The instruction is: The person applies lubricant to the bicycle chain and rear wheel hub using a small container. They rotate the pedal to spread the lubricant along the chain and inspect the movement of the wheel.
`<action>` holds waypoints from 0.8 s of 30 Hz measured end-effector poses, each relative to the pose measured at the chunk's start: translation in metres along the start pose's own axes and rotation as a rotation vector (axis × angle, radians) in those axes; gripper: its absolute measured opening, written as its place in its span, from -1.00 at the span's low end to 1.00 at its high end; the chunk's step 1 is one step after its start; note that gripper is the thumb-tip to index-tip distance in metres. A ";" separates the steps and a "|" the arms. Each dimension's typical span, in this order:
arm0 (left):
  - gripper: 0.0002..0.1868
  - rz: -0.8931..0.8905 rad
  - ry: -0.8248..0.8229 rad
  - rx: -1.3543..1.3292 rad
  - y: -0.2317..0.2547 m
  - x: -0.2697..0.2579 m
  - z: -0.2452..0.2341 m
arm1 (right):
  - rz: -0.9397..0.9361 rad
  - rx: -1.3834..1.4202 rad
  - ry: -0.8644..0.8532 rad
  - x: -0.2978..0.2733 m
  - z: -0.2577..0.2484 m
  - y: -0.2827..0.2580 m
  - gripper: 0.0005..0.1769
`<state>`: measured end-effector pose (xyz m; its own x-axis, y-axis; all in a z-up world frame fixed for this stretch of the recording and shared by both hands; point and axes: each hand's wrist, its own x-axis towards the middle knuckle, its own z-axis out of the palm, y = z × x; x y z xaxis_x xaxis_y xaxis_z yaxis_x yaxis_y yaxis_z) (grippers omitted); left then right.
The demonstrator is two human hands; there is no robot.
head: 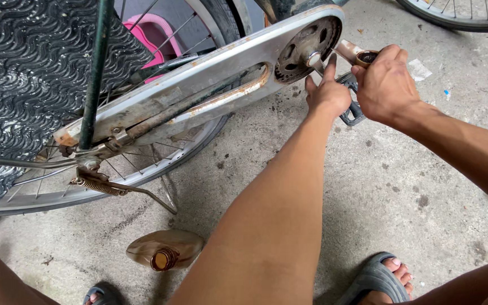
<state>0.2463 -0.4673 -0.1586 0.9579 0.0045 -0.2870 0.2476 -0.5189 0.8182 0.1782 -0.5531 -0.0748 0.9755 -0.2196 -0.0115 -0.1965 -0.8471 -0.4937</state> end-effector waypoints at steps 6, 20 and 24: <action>-0.20 -0.085 -0.062 -0.234 0.016 0.014 0.003 | -0.015 -0.029 -0.018 0.000 -0.002 -0.006 -0.26; -0.04 -0.120 -0.135 -0.060 0.008 0.011 -0.014 | 0.070 -0.054 -0.114 -0.007 -0.009 -0.015 -0.26; -0.05 -0.093 -0.108 -0.015 0.007 0.013 -0.017 | 0.061 -0.058 -0.122 -0.009 -0.010 -0.016 -0.26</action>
<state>0.2626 -0.4564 -0.1481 0.9095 -0.0407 -0.4136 0.3378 -0.5075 0.7927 0.1714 -0.5423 -0.0583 0.9656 -0.2144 -0.1471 -0.2579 -0.8611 -0.4381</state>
